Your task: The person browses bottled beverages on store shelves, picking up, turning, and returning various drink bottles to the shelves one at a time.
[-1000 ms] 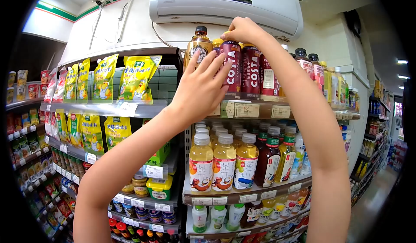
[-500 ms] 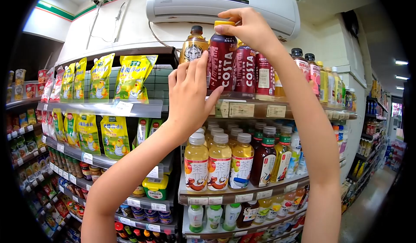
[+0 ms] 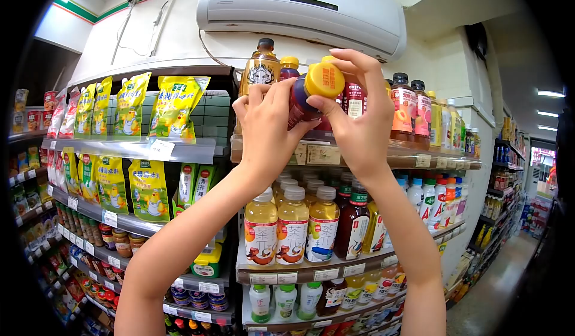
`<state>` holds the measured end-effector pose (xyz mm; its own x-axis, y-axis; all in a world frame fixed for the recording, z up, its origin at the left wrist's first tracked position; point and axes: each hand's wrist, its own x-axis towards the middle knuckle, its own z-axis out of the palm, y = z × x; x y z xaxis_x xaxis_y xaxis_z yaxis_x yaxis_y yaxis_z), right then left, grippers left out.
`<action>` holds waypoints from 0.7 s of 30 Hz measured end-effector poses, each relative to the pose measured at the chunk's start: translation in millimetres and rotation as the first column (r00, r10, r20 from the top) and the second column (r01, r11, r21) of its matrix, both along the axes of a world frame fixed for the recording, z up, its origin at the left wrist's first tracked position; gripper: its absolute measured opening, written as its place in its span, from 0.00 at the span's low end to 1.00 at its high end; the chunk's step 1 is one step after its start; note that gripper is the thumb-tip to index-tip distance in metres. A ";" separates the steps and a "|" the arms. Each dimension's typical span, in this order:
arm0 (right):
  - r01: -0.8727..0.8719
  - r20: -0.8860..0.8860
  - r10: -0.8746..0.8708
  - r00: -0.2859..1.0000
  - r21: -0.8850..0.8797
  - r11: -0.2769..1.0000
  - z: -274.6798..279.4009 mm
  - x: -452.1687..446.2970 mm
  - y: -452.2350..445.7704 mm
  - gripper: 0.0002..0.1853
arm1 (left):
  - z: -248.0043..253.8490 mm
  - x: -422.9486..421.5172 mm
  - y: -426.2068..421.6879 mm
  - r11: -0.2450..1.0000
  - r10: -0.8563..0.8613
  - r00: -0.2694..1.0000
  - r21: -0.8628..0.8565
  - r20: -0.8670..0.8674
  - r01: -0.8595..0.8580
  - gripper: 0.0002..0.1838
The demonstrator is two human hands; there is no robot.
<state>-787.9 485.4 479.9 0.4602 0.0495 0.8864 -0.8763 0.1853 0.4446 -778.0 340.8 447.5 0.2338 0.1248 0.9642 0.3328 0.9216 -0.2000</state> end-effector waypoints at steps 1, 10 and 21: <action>-0.017 -0.025 0.017 1.000 -0.011 1.000 -2.6 0.0 0.5 0.29 | -0.3 -0.1 0.4 1.000 -0.002 1.000 -0.013 -0.012 0.002 0.33; -0.090 -0.103 0.101 0.990 0.105 0.990 -12.4 26.5 32.9 0.38 | -2.9 27.3 19.7 0.993 -0.053 0.987 -0.108 -0.149 0.038 0.33; -0.616 0.459 0.519 0.721 0.082 0.784 -70.4 41.8 67.5 0.42 | -63.7 72.4 39.2 0.974 -0.171 0.974 -0.125 0.147 0.190 0.28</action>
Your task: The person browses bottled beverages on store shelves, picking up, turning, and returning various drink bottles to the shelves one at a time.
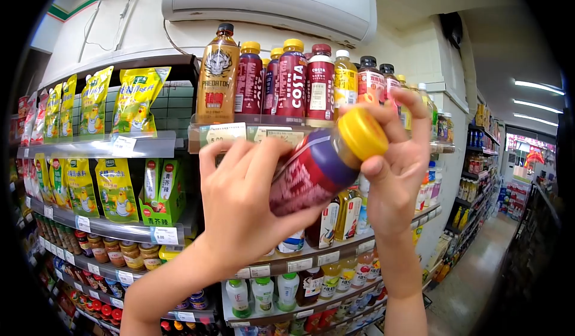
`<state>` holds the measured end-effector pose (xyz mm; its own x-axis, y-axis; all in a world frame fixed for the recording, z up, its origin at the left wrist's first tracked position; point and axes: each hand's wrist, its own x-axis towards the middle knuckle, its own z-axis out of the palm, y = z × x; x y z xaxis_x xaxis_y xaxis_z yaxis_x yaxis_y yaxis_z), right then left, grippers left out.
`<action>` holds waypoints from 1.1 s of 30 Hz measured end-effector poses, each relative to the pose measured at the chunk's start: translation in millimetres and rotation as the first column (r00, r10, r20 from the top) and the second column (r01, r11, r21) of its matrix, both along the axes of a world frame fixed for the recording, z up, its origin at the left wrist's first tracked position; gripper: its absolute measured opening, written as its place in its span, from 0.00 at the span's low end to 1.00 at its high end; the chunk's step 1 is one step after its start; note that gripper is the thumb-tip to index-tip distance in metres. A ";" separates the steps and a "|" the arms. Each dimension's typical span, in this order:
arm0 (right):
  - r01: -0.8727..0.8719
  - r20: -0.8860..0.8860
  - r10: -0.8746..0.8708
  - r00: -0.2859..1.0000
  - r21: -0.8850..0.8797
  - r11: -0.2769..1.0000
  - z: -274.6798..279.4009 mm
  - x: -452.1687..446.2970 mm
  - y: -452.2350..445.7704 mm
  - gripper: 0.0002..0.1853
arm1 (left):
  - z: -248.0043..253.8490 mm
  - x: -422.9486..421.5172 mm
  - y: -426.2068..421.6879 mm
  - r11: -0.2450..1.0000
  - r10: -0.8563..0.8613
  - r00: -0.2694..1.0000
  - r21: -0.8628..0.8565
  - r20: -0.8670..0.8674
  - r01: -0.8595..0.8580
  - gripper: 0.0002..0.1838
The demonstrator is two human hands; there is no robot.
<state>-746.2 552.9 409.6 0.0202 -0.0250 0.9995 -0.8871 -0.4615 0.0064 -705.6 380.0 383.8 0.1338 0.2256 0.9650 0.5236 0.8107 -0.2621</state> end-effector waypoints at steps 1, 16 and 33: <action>-0.044 0.080 0.040 0.996 0.052 0.998 -7.1 -1.3 3.0 0.43 | -8.9 2.4 1.8 1.000 -0.003 0.999 0.018 0.045 0.002 0.27; -0.287 0.593 0.086 0.801 0.254 0.924 -98.9 -6.3 8.1 0.40 | -111.3 7.9 -1.0 0.676 -0.734 0.274 0.631 0.621 0.380 0.28; -0.260 0.641 -0.025 0.767 0.346 0.902 -152.5 -13.7 -0.8 0.32 | -157.7 32.1 6.3 0.954 -0.170 0.729 0.296 0.663 -0.047 0.30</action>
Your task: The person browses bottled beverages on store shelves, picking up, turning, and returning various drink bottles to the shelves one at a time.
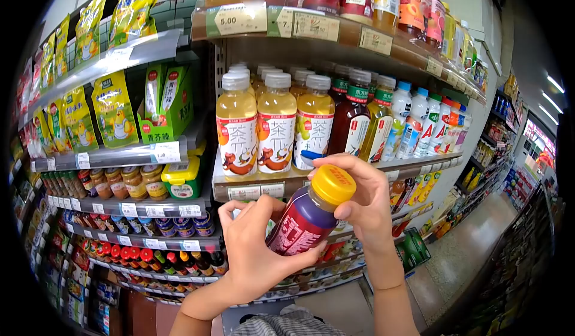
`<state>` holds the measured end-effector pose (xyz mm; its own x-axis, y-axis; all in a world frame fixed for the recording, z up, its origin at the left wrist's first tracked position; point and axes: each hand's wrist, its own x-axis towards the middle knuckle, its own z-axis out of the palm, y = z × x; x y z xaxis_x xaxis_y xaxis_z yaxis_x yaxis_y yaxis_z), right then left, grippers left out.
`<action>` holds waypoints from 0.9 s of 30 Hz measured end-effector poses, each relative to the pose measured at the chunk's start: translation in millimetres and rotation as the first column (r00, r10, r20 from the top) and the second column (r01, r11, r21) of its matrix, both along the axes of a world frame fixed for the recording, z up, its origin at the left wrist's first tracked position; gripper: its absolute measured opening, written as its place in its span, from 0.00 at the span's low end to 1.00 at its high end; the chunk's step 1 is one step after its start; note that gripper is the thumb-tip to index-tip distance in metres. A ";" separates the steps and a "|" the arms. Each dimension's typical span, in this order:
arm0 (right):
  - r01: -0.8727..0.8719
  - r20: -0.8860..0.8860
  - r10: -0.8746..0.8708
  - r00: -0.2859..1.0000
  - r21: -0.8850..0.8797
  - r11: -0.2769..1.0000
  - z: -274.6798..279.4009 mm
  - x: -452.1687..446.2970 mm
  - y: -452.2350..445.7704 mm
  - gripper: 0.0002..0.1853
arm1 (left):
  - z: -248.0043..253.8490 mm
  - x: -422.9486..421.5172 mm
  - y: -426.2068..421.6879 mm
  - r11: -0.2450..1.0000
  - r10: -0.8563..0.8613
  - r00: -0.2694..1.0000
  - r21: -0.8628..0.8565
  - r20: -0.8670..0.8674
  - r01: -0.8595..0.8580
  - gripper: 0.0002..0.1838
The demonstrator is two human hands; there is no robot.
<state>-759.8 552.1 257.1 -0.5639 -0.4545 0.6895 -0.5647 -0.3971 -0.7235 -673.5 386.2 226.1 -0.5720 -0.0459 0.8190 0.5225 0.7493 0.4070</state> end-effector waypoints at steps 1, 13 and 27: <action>-0.018 0.006 0.018 1.000 -0.011 1.000 -1.5 -0.4 -0.2 0.32 | -2.5 1.6 2.6 0.999 0.041 0.999 -0.008 -0.012 -0.041 0.30; -0.343 0.079 0.342 0.936 -0.003 0.939 -9.4 -29.4 -2.7 0.38 | -4.7 1.1 -0.7 0.955 -0.272 0.935 0.181 0.228 0.234 0.34; -0.457 0.097 0.454 0.886 0.011 0.889 -18.4 -36.4 -8.4 0.43 | -2.6 3.5 2.4 0.964 -0.255 0.942 0.139 0.217 0.229 0.31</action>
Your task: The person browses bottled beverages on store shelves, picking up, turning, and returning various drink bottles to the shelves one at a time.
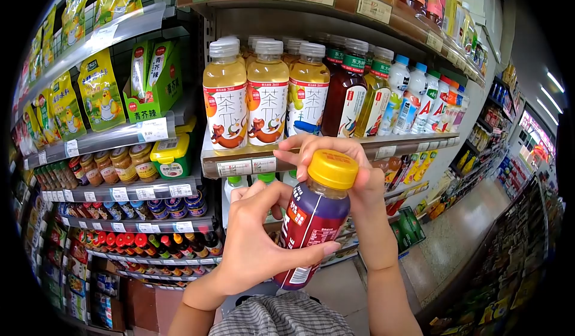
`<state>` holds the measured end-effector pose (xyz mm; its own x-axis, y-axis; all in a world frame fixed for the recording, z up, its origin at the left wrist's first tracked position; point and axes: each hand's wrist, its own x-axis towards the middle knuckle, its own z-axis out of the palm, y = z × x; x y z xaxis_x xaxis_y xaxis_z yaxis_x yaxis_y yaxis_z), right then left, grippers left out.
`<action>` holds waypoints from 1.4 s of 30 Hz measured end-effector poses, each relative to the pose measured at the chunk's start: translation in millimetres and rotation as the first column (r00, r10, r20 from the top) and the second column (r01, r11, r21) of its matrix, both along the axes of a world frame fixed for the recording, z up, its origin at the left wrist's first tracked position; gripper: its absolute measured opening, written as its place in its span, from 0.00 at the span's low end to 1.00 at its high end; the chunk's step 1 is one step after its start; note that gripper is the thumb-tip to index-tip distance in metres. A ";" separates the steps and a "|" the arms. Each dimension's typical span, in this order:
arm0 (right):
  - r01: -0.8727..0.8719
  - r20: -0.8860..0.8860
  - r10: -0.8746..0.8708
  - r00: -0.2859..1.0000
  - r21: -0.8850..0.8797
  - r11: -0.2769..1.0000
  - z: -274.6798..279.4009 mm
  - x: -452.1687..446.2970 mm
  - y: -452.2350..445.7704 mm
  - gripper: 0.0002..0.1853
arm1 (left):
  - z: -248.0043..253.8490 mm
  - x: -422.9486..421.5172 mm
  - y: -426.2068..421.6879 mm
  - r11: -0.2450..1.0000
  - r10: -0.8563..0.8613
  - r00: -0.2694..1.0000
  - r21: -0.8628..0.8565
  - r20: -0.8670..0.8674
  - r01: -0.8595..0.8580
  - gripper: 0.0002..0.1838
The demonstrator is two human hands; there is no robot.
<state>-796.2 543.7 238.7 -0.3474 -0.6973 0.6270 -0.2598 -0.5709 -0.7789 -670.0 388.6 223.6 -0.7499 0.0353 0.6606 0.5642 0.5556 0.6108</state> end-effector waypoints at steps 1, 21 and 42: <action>-0.006 0.000 0.006 1.000 -0.003 1.000 -0.9 -0.2 -0.9 0.43 | -0.5 0.0 -0.1 1.000 -0.004 1.000 0.005 -0.001 0.004 0.31; -0.034 0.103 0.033 0.994 0.015 0.999 -4.1 2.3 -1.7 0.44 | -4.1 -3.2 -1.4 1.000 -0.015 0.999 0.017 0.036 0.015 0.31; 0.303 0.192 -0.290 0.937 -0.039 0.952 15.5 -2.5 2.2 0.27 | -28.6 -29.9 -8.0 0.921 -0.300 0.942 0.302 0.150 0.245 0.21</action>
<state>-798.7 546.0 254.2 -0.6446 -0.5034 0.5755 -0.2827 -0.5424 -0.7911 -699.9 380.6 195.0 -0.8489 0.0936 0.5201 0.5280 0.1915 0.8274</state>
